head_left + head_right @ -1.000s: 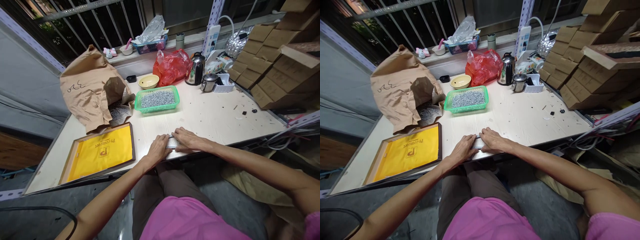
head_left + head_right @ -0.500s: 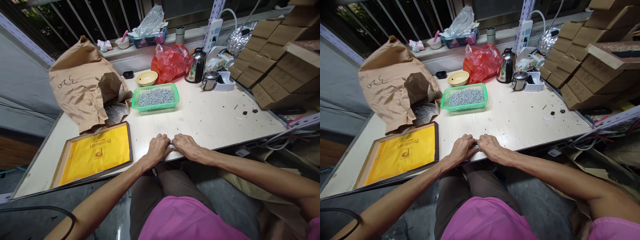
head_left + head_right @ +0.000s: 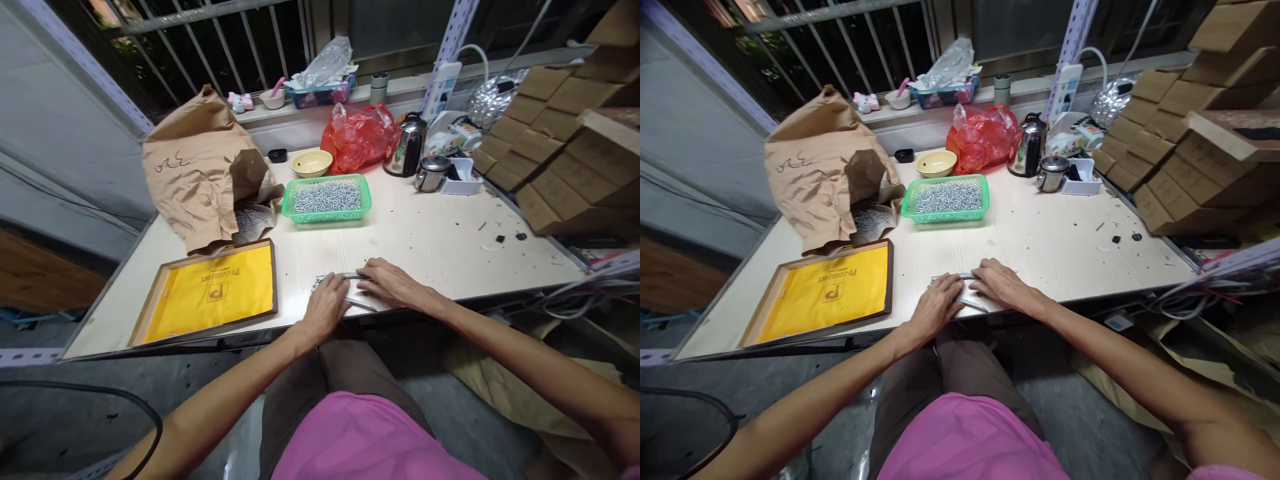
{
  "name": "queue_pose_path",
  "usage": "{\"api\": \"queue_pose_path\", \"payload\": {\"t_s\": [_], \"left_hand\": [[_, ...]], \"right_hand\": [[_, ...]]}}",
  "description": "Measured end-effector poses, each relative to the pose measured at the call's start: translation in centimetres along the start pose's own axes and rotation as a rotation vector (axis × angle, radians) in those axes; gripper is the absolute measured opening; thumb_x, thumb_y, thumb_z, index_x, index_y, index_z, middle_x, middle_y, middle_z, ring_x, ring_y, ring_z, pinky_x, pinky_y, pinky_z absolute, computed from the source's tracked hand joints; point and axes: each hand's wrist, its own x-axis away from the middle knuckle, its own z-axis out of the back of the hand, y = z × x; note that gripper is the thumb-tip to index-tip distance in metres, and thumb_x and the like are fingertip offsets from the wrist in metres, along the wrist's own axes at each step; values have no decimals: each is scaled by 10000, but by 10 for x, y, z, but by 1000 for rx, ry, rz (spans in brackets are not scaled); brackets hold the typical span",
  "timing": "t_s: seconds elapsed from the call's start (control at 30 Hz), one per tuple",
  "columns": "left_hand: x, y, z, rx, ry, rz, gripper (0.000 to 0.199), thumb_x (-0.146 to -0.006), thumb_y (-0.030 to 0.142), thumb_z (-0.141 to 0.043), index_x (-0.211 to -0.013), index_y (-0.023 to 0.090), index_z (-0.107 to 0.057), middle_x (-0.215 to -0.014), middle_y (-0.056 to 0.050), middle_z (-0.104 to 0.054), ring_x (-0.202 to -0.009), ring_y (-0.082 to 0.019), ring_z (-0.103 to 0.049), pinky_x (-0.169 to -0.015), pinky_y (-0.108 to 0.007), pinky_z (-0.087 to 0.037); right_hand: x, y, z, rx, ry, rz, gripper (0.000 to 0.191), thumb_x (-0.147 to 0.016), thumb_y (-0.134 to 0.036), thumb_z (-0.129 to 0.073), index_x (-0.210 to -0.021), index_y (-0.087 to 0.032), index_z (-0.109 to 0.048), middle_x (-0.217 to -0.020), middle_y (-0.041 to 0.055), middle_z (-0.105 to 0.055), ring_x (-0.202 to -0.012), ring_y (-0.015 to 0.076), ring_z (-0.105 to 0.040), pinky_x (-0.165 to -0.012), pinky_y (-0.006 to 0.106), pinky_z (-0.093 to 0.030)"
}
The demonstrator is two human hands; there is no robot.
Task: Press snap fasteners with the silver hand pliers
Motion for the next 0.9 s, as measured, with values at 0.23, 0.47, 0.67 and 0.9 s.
{"api": "queue_pose_path", "payload": {"t_s": [0.23, 0.47, 0.67, 0.9], "left_hand": [[19, 27, -34, 146, 138, -22, 326, -928, 347, -441, -1180, 176, -557, -1239, -120, -596, -1274, -236, -451, -1096, -469, -307], [19, 31, -44, 179, 168, 29, 388, -912, 366, -470, -1213, 132, -539, -1196, -149, -606, -1199, -282, -508, -1019, -458, -397], [38, 43, -50, 174, 121, 42, 485, -898, 482, -454, -1248, 154, -525, -1171, -138, -618, -1118, -296, -564, -939, -433, -455], [86, 40, -9, 111, 204, -57, 399, -917, 358, -468, -1257, 152, -499, -1367, -126, -487, -1349, -247, -346, -1095, -394, -351]], "right_hand": [[-34, 13, 8, 258, 60, -107, 209, -916, -252, -456, -925, -169, -648, -945, 100, -629, -919, 235, -490, -751, 343, -335], [-60, -53, 12, 140, -52, 451, 157, -880, -251, -529, -928, -243, -678, -970, 74, -601, -921, 224, -447, -718, 330, -331], [-71, -88, -13, 204, -169, 643, 150, -846, -134, -518, -747, -180, -620, -877, 83, -598, -880, 215, -455, -755, 349, -339], [-86, -86, 20, -290, 323, 542, 197, -939, -232, -399, -970, -189, -588, -888, 62, -635, -835, 165, -557, -761, 305, -437]]}}
